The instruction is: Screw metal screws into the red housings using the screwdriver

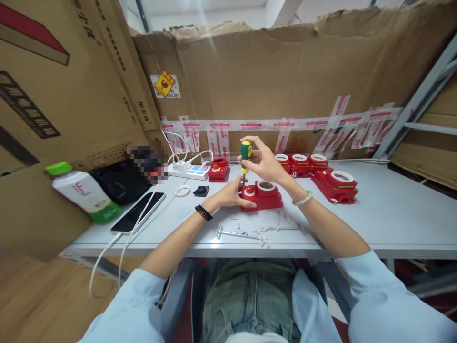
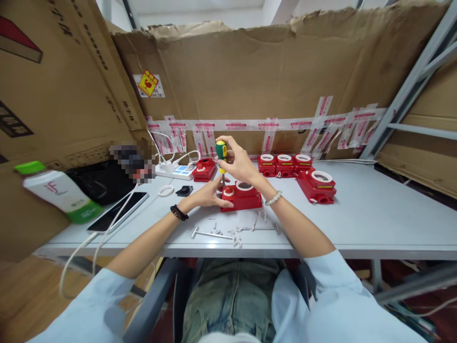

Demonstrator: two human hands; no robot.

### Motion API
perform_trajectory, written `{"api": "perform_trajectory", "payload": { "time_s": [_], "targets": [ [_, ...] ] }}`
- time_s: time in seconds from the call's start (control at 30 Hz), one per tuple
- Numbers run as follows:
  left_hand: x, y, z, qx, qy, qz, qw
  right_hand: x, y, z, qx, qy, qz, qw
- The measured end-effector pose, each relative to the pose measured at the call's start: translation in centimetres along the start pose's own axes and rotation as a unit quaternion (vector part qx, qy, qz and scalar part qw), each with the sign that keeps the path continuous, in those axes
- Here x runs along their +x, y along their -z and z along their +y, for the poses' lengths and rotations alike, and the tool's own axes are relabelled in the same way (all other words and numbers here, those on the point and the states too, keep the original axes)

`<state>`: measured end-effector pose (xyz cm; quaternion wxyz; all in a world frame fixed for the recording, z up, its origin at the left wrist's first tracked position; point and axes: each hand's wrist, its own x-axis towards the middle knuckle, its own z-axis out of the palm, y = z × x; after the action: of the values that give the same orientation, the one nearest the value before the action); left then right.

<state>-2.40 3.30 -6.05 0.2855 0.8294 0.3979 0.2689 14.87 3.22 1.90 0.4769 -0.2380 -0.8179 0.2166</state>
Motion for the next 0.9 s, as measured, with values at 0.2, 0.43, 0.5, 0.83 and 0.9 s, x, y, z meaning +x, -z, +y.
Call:
{"api": "perform_trajectory", "payload": {
  "time_s": [0.2,0.43,0.5,0.83,0.9],
  "targets": [
    [-0.1,-0.1,0.4,-0.007,-0.011,0.008,1.0,-0.2,-1.4,-0.6,-0.121,-0.016,0.09,0.988],
    [-0.1,-0.1,0.5,-0.03,-0.01,-0.01,0.999,-0.2,-1.9,-0.2,-0.185,0.011,0.127,0.974],
    [-0.2,0.0,0.5,-0.031,0.002,-0.013,0.999,-0.3,-1.1,-0.5,-0.172,0.012,0.137,0.975],
    [0.0,0.1,0.7,-0.015,-0.052,0.007,0.999,-3.4,-3.0,-4.6,-0.058,0.054,0.052,0.996],
    [0.1,0.1,0.4,-0.021,-0.04,0.043,0.998,-3.9,-3.9,-4.3,-0.059,0.046,0.02,0.997]
  ]
}}
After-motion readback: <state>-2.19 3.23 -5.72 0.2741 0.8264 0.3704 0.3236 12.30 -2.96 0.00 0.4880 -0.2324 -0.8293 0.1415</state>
